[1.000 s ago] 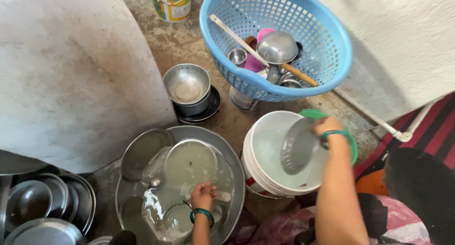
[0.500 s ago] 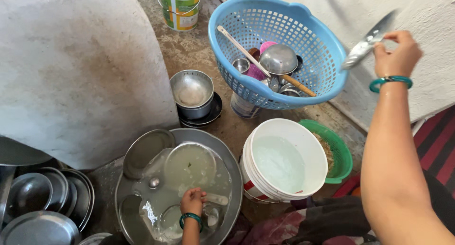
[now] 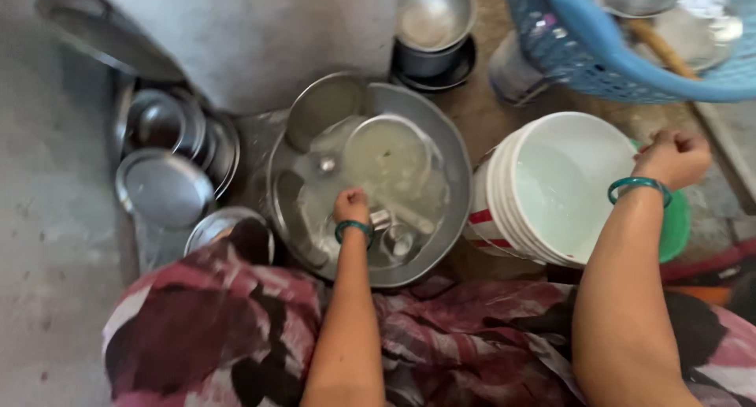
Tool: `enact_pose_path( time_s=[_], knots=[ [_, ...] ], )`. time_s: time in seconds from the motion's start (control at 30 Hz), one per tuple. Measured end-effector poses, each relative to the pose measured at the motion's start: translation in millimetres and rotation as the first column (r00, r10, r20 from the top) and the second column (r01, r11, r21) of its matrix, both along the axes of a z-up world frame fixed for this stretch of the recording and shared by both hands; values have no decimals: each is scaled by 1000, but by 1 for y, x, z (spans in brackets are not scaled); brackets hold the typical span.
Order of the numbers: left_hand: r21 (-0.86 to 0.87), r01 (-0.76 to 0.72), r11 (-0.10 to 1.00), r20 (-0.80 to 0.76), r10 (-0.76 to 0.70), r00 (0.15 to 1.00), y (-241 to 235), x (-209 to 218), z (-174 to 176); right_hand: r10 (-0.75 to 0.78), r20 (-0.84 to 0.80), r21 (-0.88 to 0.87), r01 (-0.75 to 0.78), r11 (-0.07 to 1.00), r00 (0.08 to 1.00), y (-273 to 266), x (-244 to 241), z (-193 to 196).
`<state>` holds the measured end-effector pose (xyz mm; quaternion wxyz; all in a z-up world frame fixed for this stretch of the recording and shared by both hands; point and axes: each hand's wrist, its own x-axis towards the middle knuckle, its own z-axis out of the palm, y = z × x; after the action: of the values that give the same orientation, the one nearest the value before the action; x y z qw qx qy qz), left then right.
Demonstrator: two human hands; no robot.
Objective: The person washes various metal kitchen utensils, including bowls, cups, and a ladle, using a sponge and water from a bucket. They rinse each item and place it into a blue basket.
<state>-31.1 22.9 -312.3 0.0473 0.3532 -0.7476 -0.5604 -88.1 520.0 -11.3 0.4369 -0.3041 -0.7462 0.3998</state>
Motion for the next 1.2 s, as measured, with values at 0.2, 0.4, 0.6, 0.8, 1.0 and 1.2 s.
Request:
enact_pose_path(
  time_s=[0.2, 0.4, 0.6, 0.8, 1.0, 1.2],
  knots=[
    [-168, 55, 984, 130, -33, 991, -10, 33, 14, 254, 437, -1, -282, 959, 863, -65, 12, -56],
    [-163, 19, 986, 65, -8, 998, -2, 34, 9, 434, 820, -299, -365, 881, 375, -102, 29, -95],
    [-66, 381, 922, 306, -344, 888, -4, 36, 3, 601, 685, -503, -330, 799, 412, -96, 16, -109],
    [-98, 313, 945, 433, -242, 868, 1, 30, 24, 655, 618, -656, -174, 734, 435, -74, 14, -138],
    [-237, 73, 969, 290, -1, 957, -3, 30, 75, 374, 594, -761, 346, 549, 712, -44, 15, -143],
    [8, -90, 996, -180, 90, 980, 11, -9, 109, 231, -658, -731, -535, -423, 716, -91, 14, -61]
  ],
)
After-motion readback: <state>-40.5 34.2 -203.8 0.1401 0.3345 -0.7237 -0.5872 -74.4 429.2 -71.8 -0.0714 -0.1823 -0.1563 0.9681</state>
